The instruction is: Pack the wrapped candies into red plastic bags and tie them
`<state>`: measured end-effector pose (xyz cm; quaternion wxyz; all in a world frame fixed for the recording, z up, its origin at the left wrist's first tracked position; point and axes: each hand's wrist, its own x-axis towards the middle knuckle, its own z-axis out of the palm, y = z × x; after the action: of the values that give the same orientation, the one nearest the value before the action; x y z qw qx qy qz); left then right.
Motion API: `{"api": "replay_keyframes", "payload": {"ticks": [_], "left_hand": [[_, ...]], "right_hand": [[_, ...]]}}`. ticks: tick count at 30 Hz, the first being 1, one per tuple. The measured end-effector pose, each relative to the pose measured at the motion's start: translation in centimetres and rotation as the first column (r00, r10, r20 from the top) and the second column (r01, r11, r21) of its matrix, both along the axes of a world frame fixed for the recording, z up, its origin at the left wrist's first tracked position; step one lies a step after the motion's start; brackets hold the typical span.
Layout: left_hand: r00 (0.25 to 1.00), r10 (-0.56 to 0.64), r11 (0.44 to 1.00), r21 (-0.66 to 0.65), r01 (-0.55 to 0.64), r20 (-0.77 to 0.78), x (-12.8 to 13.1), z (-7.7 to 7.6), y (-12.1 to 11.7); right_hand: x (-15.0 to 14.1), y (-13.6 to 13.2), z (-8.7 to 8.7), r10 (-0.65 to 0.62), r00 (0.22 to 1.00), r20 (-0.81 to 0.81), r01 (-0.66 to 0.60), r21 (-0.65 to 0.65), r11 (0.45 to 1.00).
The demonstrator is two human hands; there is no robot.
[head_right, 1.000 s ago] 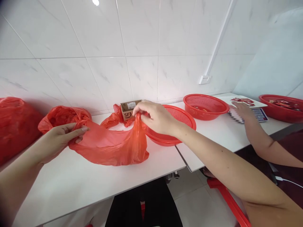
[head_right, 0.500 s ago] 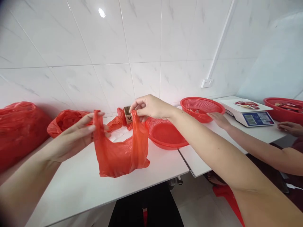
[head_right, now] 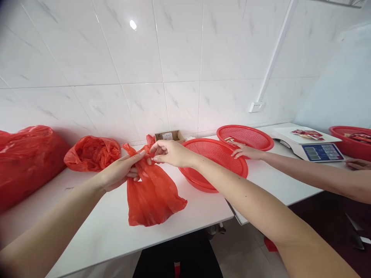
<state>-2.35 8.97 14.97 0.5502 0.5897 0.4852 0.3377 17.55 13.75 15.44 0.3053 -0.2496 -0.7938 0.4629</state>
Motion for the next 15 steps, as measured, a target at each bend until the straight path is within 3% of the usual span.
{"api": "replay_keyframes", "payload": {"ticks": [4,8,10,12,15], "left_hand": [[0.996,-0.077,0.997,0.025,0.076,0.050,-0.4,-0.8,0.1],[0.983,-0.185,0.977,0.102,0.185,-0.017,-0.9,-0.6,0.0],[0.972,-0.195,0.963,0.160,0.215,-0.130,-0.9,-0.3,-0.2],[0.938,-0.140,0.940,0.256,0.227,-0.317,-0.6,-0.2,-0.4],[0.872,0.077,0.886,0.434,0.163,-0.484,-0.1,-0.9,-0.5]], "right_hand": [[0.6,-2.3,-0.1,-0.091,0.987,-0.132,0.098,0.047,0.994],[0.8,-5.1,0.8,0.111,0.992,-0.055,-0.103,0.142,0.985],[0.5,-5.1,0.3,0.069,0.996,-0.063,-0.058,0.169,0.984],[0.0,-4.0,-1.1,-0.066,0.989,-0.131,0.085,0.140,0.987],[-1.0,-2.0,-3.8,-0.203,0.973,-0.113,0.209,0.045,0.977]]}}
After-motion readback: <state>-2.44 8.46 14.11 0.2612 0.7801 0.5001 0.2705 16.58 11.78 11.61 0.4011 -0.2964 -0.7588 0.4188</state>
